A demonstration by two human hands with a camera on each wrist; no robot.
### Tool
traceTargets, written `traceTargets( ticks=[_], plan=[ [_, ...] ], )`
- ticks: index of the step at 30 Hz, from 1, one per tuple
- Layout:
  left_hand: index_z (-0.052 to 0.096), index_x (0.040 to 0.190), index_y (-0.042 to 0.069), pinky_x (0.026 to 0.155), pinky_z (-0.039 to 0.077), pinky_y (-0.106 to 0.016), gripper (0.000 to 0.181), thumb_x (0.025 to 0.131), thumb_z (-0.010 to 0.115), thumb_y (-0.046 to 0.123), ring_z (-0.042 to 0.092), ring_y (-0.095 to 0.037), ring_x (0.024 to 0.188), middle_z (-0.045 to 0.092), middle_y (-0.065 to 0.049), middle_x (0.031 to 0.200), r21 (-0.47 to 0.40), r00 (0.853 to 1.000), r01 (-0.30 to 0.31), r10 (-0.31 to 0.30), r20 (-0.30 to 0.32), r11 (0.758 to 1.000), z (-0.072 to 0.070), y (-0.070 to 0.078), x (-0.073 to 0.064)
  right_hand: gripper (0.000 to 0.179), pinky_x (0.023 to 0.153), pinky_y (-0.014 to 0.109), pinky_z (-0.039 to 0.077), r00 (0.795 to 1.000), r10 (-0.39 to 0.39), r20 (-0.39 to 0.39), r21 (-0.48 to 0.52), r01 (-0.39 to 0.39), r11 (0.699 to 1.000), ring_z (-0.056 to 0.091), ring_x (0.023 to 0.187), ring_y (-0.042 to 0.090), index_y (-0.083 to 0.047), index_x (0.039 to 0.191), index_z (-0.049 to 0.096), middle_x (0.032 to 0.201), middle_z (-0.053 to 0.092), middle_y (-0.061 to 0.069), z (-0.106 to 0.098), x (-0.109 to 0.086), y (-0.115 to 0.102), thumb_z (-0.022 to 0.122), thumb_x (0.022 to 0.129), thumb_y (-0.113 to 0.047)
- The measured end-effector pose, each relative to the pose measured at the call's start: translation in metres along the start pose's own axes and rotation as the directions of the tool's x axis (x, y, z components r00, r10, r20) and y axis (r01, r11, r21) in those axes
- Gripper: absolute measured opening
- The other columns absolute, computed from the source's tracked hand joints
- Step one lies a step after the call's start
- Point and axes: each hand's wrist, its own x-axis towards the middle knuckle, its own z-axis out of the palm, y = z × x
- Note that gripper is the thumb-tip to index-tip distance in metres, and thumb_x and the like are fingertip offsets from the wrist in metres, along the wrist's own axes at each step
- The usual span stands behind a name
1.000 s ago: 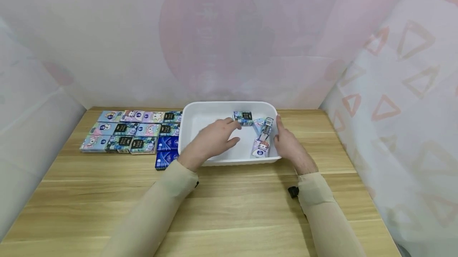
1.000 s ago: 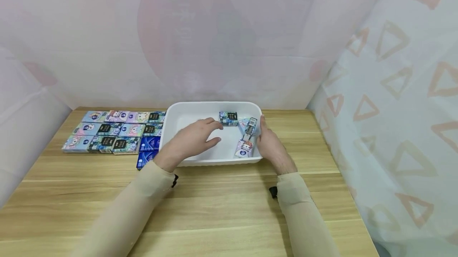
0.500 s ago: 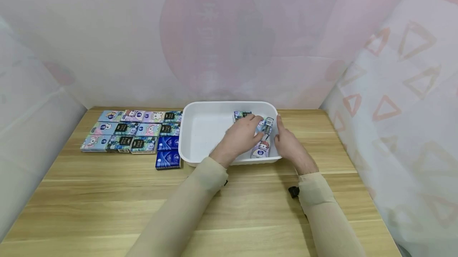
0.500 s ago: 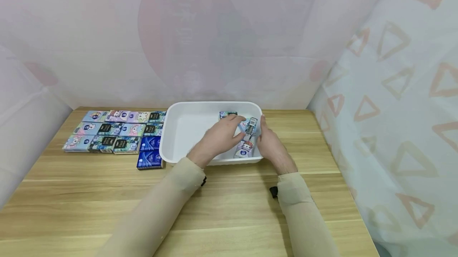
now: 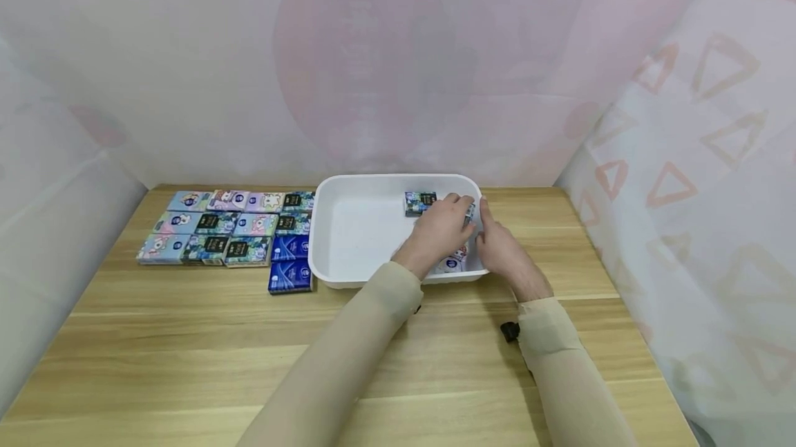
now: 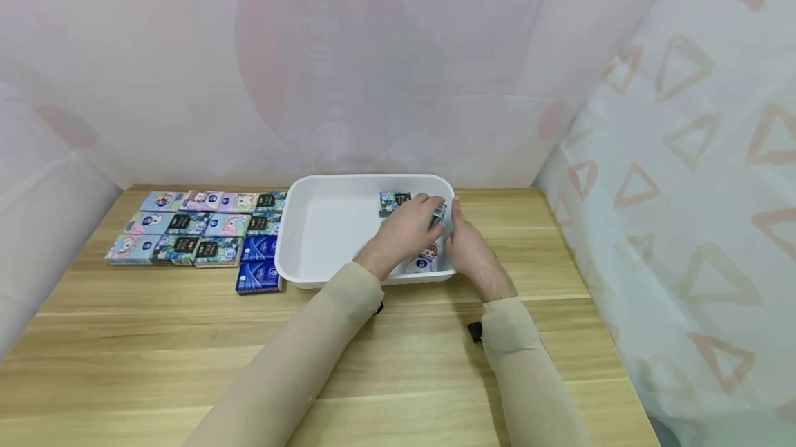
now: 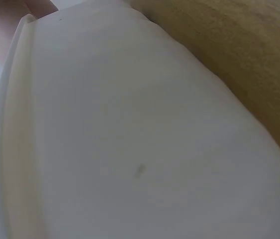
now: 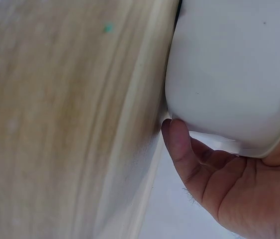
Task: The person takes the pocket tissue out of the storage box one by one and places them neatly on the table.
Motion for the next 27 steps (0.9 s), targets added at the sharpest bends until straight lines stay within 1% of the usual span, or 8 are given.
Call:
traceTargets(
  ticks=[4, 8, 11, 12, 14, 18, 23, 27],
  plan=[
    [0.059, 0.17, 0.009, 0.115, 0.069, -0.04, 0.056, 0.118, 0.07, 0.025, 0.079, -0.031, 0.135, 0.073, -0.014, 0.158, 0.018, 1.0, 0.011, -0.011, 0.004, 1.0, 0.0, 0.002, 0.004, 0.082, 0.09, 0.056, 0.074, 1.0, 0.004, 0.001, 0.005, -0.004, 1.0, 0.08, 0.102, 0.043, -0.003, 0.188, -0.001, 0.132, 0.072, 0.043, -0.001, 0.0, 0.0, 0.042, 0.118, -0.008],
    [0.058, 0.172, 0.012, 0.116, 0.068, -0.04, 0.056, 0.117, 0.072, 0.018, 0.078, -0.03, 0.136, 0.073, -0.013, 0.156, 0.035, 0.999, 0.024, -0.025, 0.04, 0.999, -0.002, 0.002, 0.005, 0.081, 0.095, 0.059, 0.072, 1.0, -0.009, -0.012, 0.006, 0.009, 1.0, 0.08, 0.107, 0.045, -0.001, 0.187, 0.002, 0.148, 0.066, 0.048, 0.0, -0.001, 0.0, 0.043, 0.118, -0.007],
    [0.059, 0.172, 0.016, 0.115, 0.068, -0.04, 0.057, 0.116, 0.075, 0.018, 0.078, -0.028, 0.134, 0.075, -0.012, 0.152, 0.06, 0.997, 0.021, -0.026, 0.07, 0.998, -0.003, 0.001, 0.005, 0.08, 0.094, 0.058, 0.072, 1.0, -0.014, -0.019, 0.0, 0.014, 1.0, 0.079, 0.104, 0.043, 0.001, 0.187, 0.004, 0.15, 0.066, 0.048, 0.0, -0.002, 0.0, 0.043, 0.118, -0.006],
    [0.06, 0.171, 0.016, 0.115, 0.069, -0.04, 0.057, 0.116, 0.075, 0.017, 0.078, -0.028, 0.132, 0.075, -0.013, 0.15, 0.065, 0.997, 0.019, -0.024, 0.076, 0.998, -0.004, 0.0, 0.004, 0.08, 0.092, 0.057, 0.072, 1.0, -0.015, -0.018, -0.002, 0.015, 1.0, 0.079, 0.102, 0.042, 0.001, 0.187, 0.003, 0.148, 0.067, 0.048, 0.0, -0.002, 0.0, 0.043, 0.118, -0.005],
    [0.062, 0.169, 0.017, 0.113, 0.069, -0.04, 0.056, 0.115, 0.077, 0.015, 0.079, -0.027, 0.13, 0.076, -0.012, 0.147, 0.075, 0.996, 0.01, -0.016, 0.084, 0.997, -0.004, -0.002, 0.004, 0.08, 0.089, 0.056, 0.071, 1.0, -0.011, -0.019, -0.003, 0.011, 1.0, 0.078, 0.097, 0.04, 0.0, 0.187, 0.003, 0.146, 0.068, 0.047, 0.0, -0.002, 0.0, 0.043, 0.118, -0.005],
    [0.065, 0.165, 0.018, 0.111, 0.07, -0.041, 0.055, 0.113, 0.078, 0.012, 0.079, -0.028, 0.126, 0.077, -0.012, 0.143, 0.077, 0.996, -0.008, 0.002, 0.087, 0.997, -0.006, -0.007, 0.001, 0.08, 0.09, 0.055, 0.071, 1.0, -0.003, -0.013, 0.0, 0.003, 1.0, 0.078, 0.097, 0.039, -0.001, 0.187, 0.001, 0.15, 0.066, 0.048, 0.0, -0.002, 0.001, 0.042, 0.119, -0.006],
    [0.066, 0.164, 0.016, 0.109, 0.07, -0.042, 0.054, 0.112, 0.078, 0.009, 0.08, -0.029, 0.124, 0.078, -0.013, 0.14, 0.085, 0.997, -0.041, 0.035, 0.067, 0.996, -0.018, -0.014, -0.008, 0.08, 0.095, 0.057, 0.071, 1.0, 0.011, 0.001, 0.025, -0.011, 1.0, 0.079, 0.104, 0.041, -0.005, 0.188, -0.002, 0.161, 0.059, 0.048, -0.001, -0.002, 0.001, 0.042, 0.121, -0.008],
    [0.066, 0.164, 0.013, 0.107, 0.072, -0.044, 0.054, 0.112, 0.073, 0.003, 0.081, -0.03, 0.122, 0.078, -0.015, 0.139, 0.085, 0.998, -0.048, 0.044, 0.046, 0.995, -0.033, -0.021, -0.018, 0.081, 0.097, 0.058, 0.071, 1.0, 0.018, 0.006, 0.049, -0.019, 0.999, 0.08, 0.107, 0.042, -0.006, 0.188, -0.003, 0.167, 0.053, 0.048, -0.001, -0.002, -0.001, 0.042, 0.121, -0.008]
  ],
)
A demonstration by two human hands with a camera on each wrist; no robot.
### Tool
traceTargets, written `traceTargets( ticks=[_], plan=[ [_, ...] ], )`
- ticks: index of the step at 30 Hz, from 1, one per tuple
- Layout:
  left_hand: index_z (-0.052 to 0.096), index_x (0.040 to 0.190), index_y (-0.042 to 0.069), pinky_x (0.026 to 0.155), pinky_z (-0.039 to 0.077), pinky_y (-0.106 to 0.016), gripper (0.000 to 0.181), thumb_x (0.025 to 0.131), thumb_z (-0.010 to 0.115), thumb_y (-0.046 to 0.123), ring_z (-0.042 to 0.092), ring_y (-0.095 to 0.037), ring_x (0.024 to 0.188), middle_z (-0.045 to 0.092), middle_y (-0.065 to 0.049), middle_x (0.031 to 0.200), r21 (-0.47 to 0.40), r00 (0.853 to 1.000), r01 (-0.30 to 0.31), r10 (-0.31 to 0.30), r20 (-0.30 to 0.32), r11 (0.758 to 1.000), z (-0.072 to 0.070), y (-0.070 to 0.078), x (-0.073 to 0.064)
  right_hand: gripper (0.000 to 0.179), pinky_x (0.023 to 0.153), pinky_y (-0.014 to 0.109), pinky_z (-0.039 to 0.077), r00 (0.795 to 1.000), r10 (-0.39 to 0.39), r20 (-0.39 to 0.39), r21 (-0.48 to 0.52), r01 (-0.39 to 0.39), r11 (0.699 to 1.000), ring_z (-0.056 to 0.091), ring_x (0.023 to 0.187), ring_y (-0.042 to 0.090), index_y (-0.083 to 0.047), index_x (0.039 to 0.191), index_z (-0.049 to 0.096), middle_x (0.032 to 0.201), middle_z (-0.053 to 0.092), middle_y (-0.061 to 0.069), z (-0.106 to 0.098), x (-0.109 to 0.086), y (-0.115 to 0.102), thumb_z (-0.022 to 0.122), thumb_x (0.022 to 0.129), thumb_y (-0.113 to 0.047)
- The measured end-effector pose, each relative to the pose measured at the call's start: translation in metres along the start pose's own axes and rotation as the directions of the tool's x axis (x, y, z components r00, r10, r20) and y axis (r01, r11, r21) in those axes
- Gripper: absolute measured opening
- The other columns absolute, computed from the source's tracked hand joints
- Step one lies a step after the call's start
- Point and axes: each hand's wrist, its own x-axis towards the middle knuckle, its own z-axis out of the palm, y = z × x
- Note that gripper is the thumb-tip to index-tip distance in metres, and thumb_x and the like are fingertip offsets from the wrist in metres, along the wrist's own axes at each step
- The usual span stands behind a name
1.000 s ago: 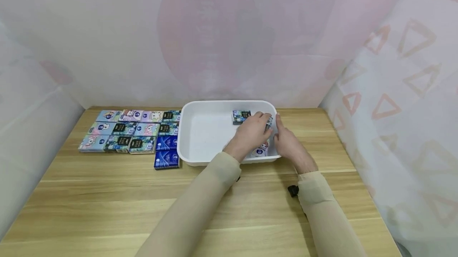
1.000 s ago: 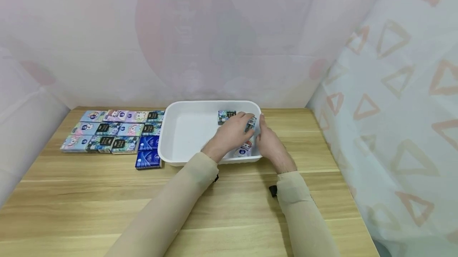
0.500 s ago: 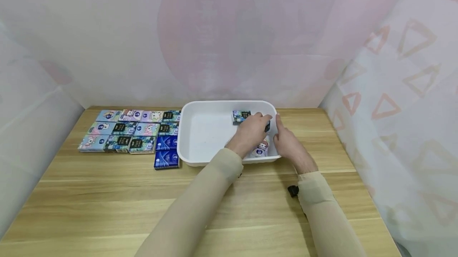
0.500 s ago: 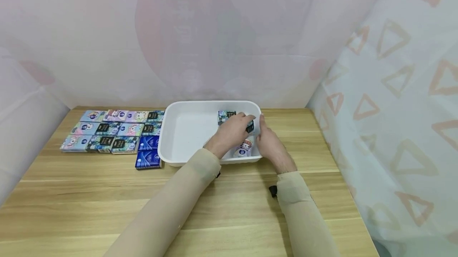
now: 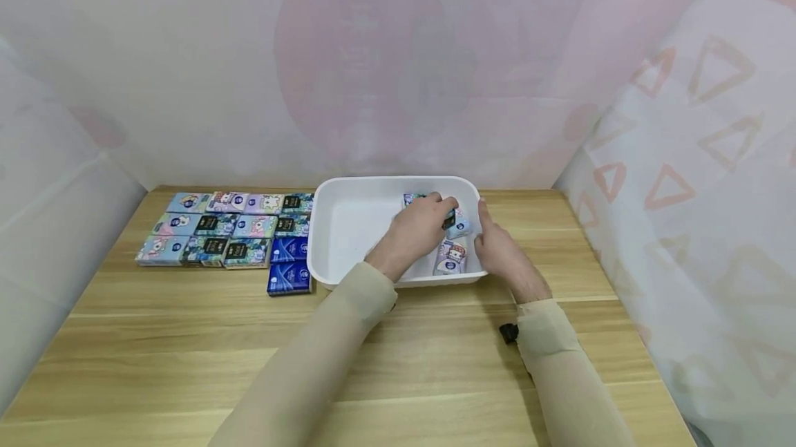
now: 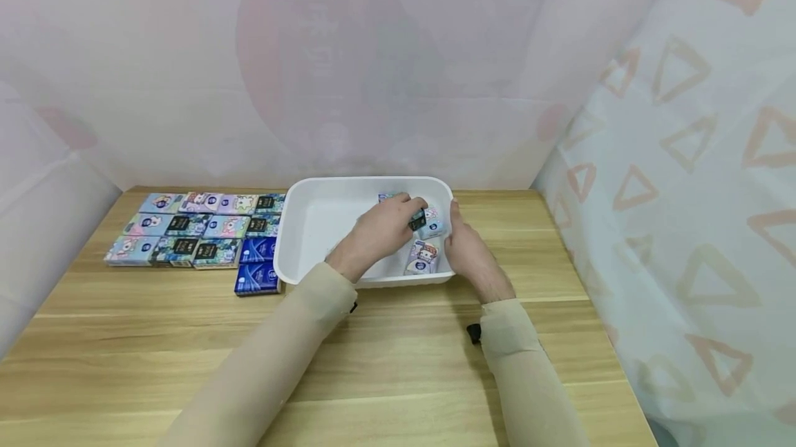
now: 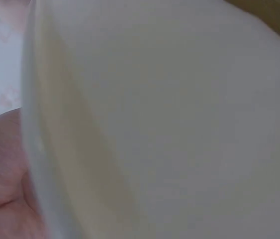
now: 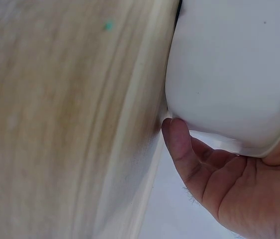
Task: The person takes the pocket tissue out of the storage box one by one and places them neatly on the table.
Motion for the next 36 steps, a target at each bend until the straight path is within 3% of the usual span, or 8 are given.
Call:
traceTargets(
  ticks=[1, 7, 8, 10, 19, 27, 36],
  plan=[
    [0.066, 0.164, 0.015, 0.104, 0.072, -0.043, 0.053, 0.112, 0.071, 0.004, 0.081, -0.028, 0.12, 0.079, -0.013, 0.137, -0.006, 1.0, -0.009, 0.009, -0.02, 1.0, 0.008, -0.011, 0.004, 0.081, 0.098, 0.058, 0.071, 1.0, 0.004, 0.002, 0.001, -0.004, 1.0, 0.08, 0.109, 0.043, -0.006, 0.188, -0.003, 0.169, 0.052, 0.048, 0.0, 0.0, 0.0, 0.042, 0.121, -0.008],
    [0.067, 0.162, 0.014, 0.109, 0.071, -0.046, 0.053, 0.111, 0.066, -0.001, 0.079, -0.031, 0.125, 0.078, -0.013, 0.143, -0.012, 0.999, -0.011, 0.01, -0.052, 1.0, -0.009, -0.027, -0.015, 0.082, 0.099, 0.057, 0.071, 0.999, 0.036, 0.02, -0.014, -0.035, 0.999, 0.079, 0.115, 0.044, -0.01, 0.188, -0.007, 0.175, 0.045, 0.047, 0.001, 0.0, -0.002, 0.041, 0.122, -0.01],
    [0.067, 0.162, 0.011, 0.111, 0.07, -0.049, 0.054, 0.11, 0.067, -0.004, 0.079, -0.034, 0.128, 0.077, -0.016, 0.146, -0.003, 0.999, 0.0, 0.0, -0.045, 1.0, -0.023, -0.02, -0.026, 0.081, 0.097, 0.055, 0.071, 0.999, 0.039, 0.021, -0.012, -0.038, 0.999, 0.079, 0.114, 0.043, -0.01, 0.188, -0.007, 0.175, 0.045, 0.046, 0.001, 0.001, -0.002, 0.041, 0.123, -0.011],
    [0.067, 0.162, 0.011, 0.112, 0.07, -0.049, 0.055, 0.109, 0.067, -0.005, 0.079, -0.036, 0.129, 0.077, -0.016, 0.148, 0.003, 0.998, 0.003, -0.003, -0.06, 1.0, -0.027, -0.025, -0.033, 0.082, 0.094, 0.053, 0.071, 0.999, 0.04, 0.02, -0.007, -0.04, 0.999, 0.079, 0.11, 0.042, -0.011, 0.188, -0.007, 0.175, 0.046, 0.045, 0.001, 0.001, -0.002, 0.041, 0.123, -0.011],
    [0.066, 0.164, 0.011, 0.109, 0.071, -0.048, 0.056, 0.11, 0.068, -0.005, 0.08, -0.036, 0.129, 0.078, -0.016, 0.149, 0.035, 0.996, 0.015, -0.012, -0.089, 0.999, -0.039, -0.05, -0.064, 0.081, 0.091, 0.052, 0.07, 0.999, 0.046, 0.019, 0.014, -0.047, 0.999, 0.079, 0.103, 0.039, -0.01, 0.188, -0.007, 0.178, 0.042, 0.045, 0.001, 0.001, -0.001, 0.04, 0.123, -0.012],
    [0.066, 0.163, 0.011, 0.106, 0.072, -0.048, 0.056, 0.109, 0.074, 0.0, 0.08, -0.035, 0.128, 0.077, -0.017, 0.149, 0.017, 0.993, 0.048, -0.046, -0.107, 0.999, -0.048, -0.071, -0.093, 0.08, 0.1, 0.056, 0.069, 0.999, 0.04, 0.015, -0.014, -0.04, 0.999, 0.078, 0.112, 0.041, -0.009, 0.188, -0.006, 0.18, 0.042, 0.042, 0.001, 0.0, -0.002, 0.04, 0.123, -0.013],
    [0.066, 0.162, 0.009, 0.1, 0.072, -0.05, 0.054, 0.11, 0.073, -0.002, 0.08, -0.035, 0.122, 0.076, -0.018, 0.149, 0.003, 0.989, 0.039, -0.038, -0.145, 0.999, -0.064, -0.098, -0.125, 0.08, 0.096, 0.052, 0.069, 0.999, 0.048, 0.023, 0.002, -0.048, 0.999, 0.078, 0.11, 0.039, -0.012, 0.188, -0.008, 0.183, 0.038, 0.039, 0.001, 0.001, -0.001, 0.039, 0.123, -0.013]
  ],
)
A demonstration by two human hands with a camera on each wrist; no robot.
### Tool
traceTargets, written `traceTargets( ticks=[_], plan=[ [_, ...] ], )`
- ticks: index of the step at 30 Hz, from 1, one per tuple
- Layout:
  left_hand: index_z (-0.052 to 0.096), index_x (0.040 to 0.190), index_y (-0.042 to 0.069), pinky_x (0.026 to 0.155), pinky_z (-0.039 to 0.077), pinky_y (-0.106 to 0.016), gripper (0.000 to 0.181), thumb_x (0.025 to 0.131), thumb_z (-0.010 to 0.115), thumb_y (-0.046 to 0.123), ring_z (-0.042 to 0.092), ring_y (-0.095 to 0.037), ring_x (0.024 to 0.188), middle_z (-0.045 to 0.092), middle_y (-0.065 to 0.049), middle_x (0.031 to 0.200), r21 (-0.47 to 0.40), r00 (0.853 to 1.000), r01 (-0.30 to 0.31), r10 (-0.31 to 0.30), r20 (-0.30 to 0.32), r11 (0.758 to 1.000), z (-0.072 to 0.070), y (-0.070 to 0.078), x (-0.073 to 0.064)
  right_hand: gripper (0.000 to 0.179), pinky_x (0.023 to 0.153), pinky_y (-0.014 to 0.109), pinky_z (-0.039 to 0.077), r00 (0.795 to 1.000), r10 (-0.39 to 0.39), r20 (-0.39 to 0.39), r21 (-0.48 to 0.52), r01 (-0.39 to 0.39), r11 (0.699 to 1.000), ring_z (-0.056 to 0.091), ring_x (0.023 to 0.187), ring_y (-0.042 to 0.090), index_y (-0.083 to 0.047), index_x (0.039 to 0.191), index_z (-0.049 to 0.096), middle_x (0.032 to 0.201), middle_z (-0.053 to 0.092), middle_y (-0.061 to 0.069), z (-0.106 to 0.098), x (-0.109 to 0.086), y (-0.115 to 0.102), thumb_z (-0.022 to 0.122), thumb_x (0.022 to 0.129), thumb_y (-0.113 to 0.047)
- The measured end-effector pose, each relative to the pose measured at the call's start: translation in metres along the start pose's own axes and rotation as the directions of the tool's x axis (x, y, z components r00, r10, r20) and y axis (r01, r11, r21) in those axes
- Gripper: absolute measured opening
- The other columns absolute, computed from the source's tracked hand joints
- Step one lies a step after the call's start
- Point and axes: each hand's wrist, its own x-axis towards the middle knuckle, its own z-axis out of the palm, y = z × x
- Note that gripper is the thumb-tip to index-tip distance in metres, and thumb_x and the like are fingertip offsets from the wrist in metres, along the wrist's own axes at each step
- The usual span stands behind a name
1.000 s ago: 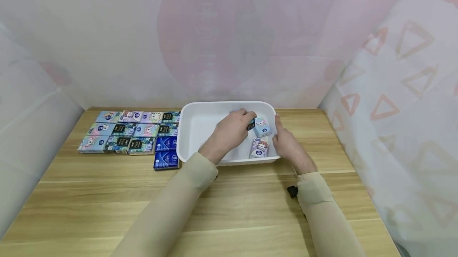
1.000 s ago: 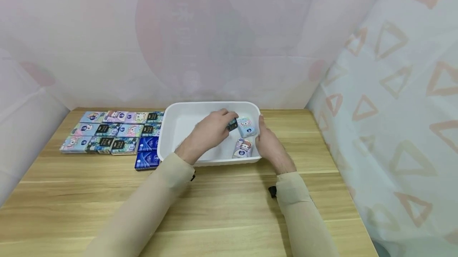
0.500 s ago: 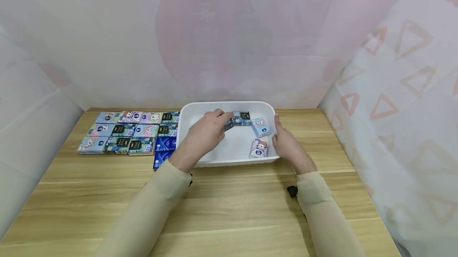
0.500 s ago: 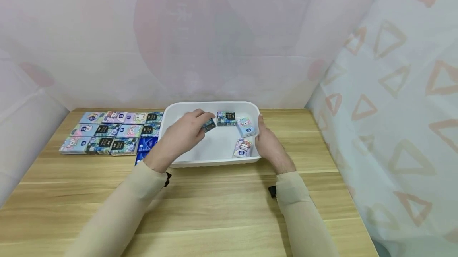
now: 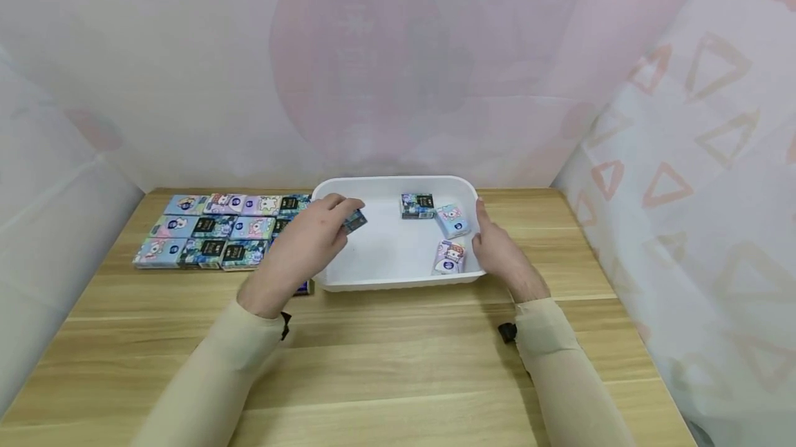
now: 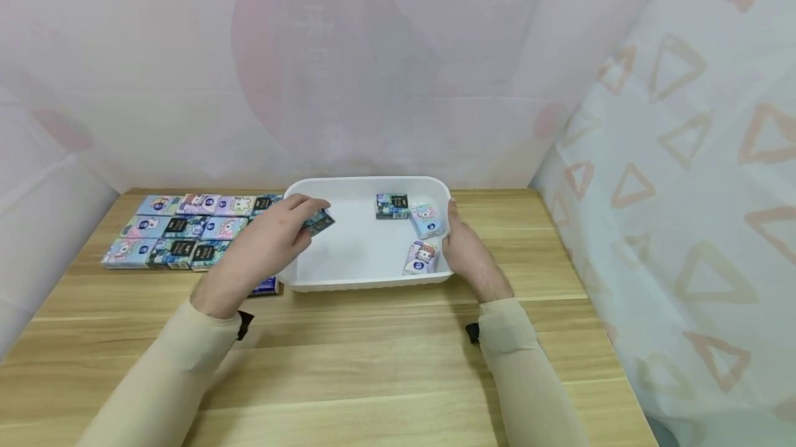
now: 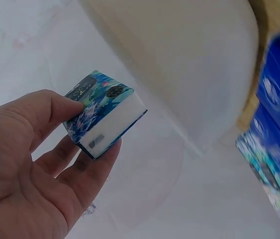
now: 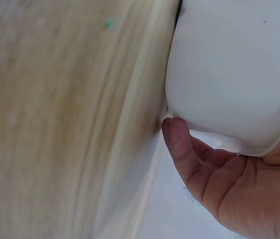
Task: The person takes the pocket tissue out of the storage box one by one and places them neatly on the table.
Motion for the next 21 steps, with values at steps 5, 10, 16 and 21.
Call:
traceTargets(
  ticks=[5, 10, 16, 21],
  plan=[
    [0.064, 0.162, 0.009, 0.098, 0.071, -0.055, 0.052, 0.112, 0.068, -0.002, 0.079, -0.038, 0.121, 0.075, -0.02, 0.148, -0.019, 0.999, 0.025, -0.025, -0.021, 1.0, -0.016, -0.018, -0.016, 0.08, 0.097, 0.054, 0.069, 1.0, 0.004, 0.004, 0.007, -0.004, 1.0, 0.079, 0.11, 0.04, -0.013, 0.188, -0.009, 0.183, 0.037, 0.039, -0.001, -0.001, 0.0, 0.039, 0.124, -0.014],
    [0.065, 0.16, 0.005, 0.099, 0.071, -0.058, 0.05, 0.111, 0.067, -0.003, 0.079, -0.042, 0.123, 0.074, -0.025, 0.15, -0.014, 0.999, 0.037, -0.037, -0.026, 0.999, -0.026, -0.034, -0.033, 0.079, 0.105, 0.058, 0.069, 1.0, 0.007, 0.006, 0.022, -0.007, 1.0, 0.079, 0.12, 0.044, -0.013, 0.189, -0.008, 0.185, 0.034, 0.039, -0.001, 0.0, -0.001, 0.038, 0.124, -0.015],
    [0.067, 0.158, 0.002, 0.09, 0.07, -0.053, 0.049, 0.109, 0.071, -0.004, 0.077, -0.036, 0.11, 0.076, -0.024, 0.143, 0.036, 1.0, 0.026, -0.025, -0.008, 0.999, -0.028, -0.052, -0.053, 0.078, 0.114, 0.062, 0.066, 1.0, 0.009, 0.002, 0.018, -0.009, 1.0, 0.076, 0.13, 0.048, -0.012, 0.189, -0.007, 0.184, 0.035, 0.039, 0.0, 0.0, 0.0, 0.037, 0.124, -0.016],
    [0.068, 0.157, 0.003, 0.093, 0.071, -0.057, 0.049, 0.109, 0.072, -0.005, 0.078, -0.038, 0.111, 0.077, -0.023, 0.14, 0.068, 0.999, 0.046, -0.046, 0.009, 0.997, -0.029, -0.065, -0.068, 0.079, 0.119, 0.064, 0.064, 1.0, 0.016, 0.01, 0.032, -0.017, 0.999, 0.075, 0.134, 0.048, -0.014, 0.189, -0.008, 0.186, 0.033, 0.038, 0.0, -0.001, 0.0, 0.037, 0.124, -0.016]
  ],
)
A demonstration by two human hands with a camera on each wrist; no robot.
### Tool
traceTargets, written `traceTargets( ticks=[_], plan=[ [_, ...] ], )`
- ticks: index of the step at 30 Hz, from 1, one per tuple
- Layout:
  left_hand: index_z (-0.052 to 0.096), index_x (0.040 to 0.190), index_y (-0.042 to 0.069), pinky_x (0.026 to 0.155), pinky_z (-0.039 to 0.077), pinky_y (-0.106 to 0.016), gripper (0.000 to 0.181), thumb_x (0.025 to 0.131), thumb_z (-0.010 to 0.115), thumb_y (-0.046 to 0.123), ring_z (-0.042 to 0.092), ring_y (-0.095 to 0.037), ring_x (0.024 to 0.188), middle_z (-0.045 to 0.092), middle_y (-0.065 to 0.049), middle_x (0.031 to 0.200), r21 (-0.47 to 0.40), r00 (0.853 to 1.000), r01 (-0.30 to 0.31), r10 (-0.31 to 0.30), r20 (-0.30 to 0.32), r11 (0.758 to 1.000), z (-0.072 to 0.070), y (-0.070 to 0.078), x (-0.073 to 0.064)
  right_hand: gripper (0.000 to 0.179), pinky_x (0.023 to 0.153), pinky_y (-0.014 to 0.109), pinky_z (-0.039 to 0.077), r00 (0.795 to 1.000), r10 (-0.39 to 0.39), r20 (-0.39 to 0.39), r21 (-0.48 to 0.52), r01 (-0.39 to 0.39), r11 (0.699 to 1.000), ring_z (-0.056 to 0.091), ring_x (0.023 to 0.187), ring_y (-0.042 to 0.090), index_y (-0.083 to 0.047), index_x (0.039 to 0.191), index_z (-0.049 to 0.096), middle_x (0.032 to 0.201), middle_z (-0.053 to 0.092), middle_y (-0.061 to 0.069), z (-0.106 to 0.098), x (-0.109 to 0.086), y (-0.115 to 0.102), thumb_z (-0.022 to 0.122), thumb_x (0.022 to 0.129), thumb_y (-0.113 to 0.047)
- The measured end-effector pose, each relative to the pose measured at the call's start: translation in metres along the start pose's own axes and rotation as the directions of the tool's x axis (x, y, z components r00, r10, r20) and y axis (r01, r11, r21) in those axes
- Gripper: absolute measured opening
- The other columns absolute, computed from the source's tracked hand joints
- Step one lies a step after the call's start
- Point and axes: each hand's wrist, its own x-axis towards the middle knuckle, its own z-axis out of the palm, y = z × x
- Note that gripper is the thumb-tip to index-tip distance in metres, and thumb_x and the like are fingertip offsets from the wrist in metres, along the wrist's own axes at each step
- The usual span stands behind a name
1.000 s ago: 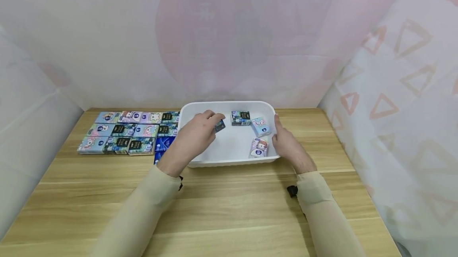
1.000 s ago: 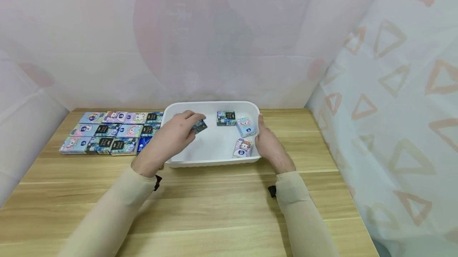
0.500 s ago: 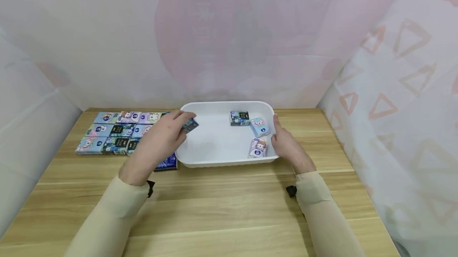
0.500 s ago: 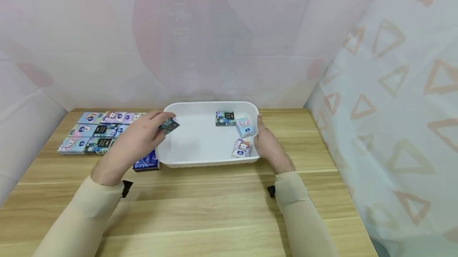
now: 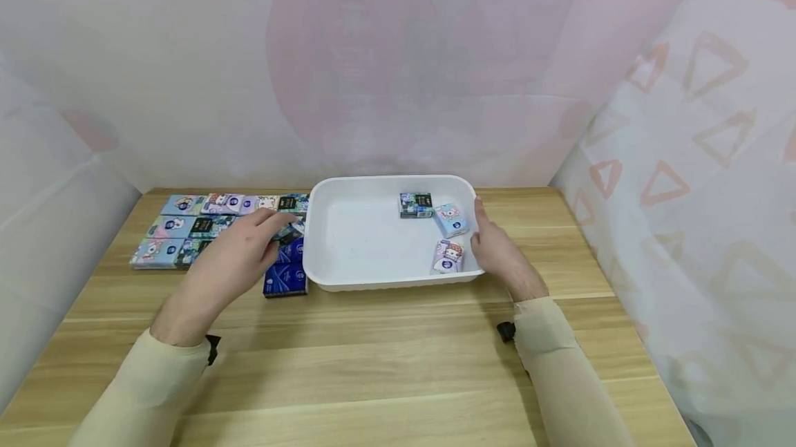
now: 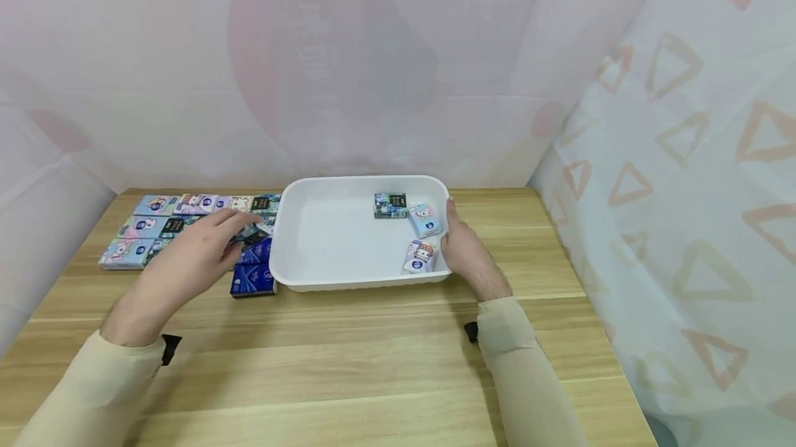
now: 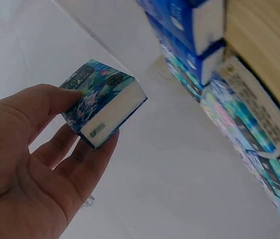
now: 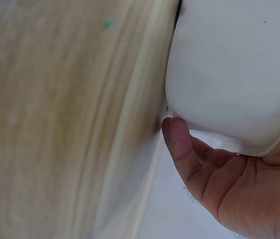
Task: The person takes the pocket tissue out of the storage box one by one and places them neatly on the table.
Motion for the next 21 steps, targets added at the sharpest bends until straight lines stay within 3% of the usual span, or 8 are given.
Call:
traceTargets(
  ticks=[3, 7, 10, 13, 21],
  plan=[
    [0.068, 0.157, 0.004, 0.102, 0.07, -0.064, 0.048, 0.11, 0.073, -0.004, 0.079, -0.045, 0.123, 0.076, -0.025, 0.145, 0.011, 1.0, 0.013, -0.013, 0.011, 1.0, 0.001, -0.008, -0.007, 0.079, 0.122, 0.064, 0.062, 1.0, 0.008, 0.007, 0.007, -0.008, 1.0, 0.074, 0.138, 0.048, -0.015, 0.189, -0.009, 0.188, 0.03, 0.036, -0.001, -0.001, 0.0, 0.037, 0.125, -0.017],
    [0.069, 0.154, 0.003, 0.104, 0.069, -0.067, 0.047, 0.109, 0.076, -0.006, 0.079, -0.05, 0.127, 0.076, -0.027, 0.147, 0.024, 1.0, -0.003, 0.003, 0.015, 1.0, 0.003, -0.019, -0.017, 0.079, 0.107, 0.056, 0.069, 1.0, 0.007, 0.009, -0.001, -0.007, 1.0, 0.079, 0.122, 0.043, -0.015, 0.189, -0.008, 0.186, 0.034, 0.037, -0.001, 0.0, 0.0, 0.039, 0.125, -0.016],
    [0.071, 0.15, 0.002, 0.099, 0.071, -0.065, 0.046, 0.106, 0.078, -0.007, 0.081, -0.048, 0.119, 0.078, -0.026, 0.14, 0.039, 0.999, -0.029, 0.028, 0.019, 0.999, 0.005, -0.027, -0.024, 0.08, 0.088, 0.046, 0.07, 1.0, 0.001, 0.005, -0.013, -0.001, 1.0, 0.079, 0.103, 0.035, -0.014, 0.189, -0.007, 0.184, 0.039, 0.038, -0.001, 0.001, -0.001, 0.04, 0.125, -0.015],
    [0.073, 0.147, 0.002, 0.097, 0.071, -0.065, 0.045, 0.104, 0.081, -0.008, 0.082, -0.046, 0.114, 0.08, -0.025, 0.135, 0.052, 0.999, -0.035, 0.033, 0.036, 0.998, 0.006, -0.033, -0.03, 0.08, 0.082, 0.042, 0.069, 1.0, 0.003, 0.004, -0.011, -0.003, 1.0, 0.078, 0.097, 0.033, -0.015, 0.189, -0.007, 0.183, 0.04, 0.039, 0.0, 0.001, -0.001, 0.041, 0.125, -0.015],
    [0.076, 0.143, 0.002, 0.099, 0.07, -0.068, 0.046, 0.099, 0.085, -0.007, 0.082, -0.051, 0.116, 0.082, -0.027, 0.136, 0.101, 0.997, -0.056, 0.049, 0.062, 0.993, 0.008, -0.046, -0.045, 0.081, 0.083, 0.043, 0.069, 1.0, 0.007, 0.004, -0.019, -0.007, 1.0, 0.078, 0.095, 0.033, -0.016, 0.189, -0.007, 0.183, 0.04, 0.039, 0.0, 0.002, 0.0, 0.041, 0.124, -0.015]
  ],
)
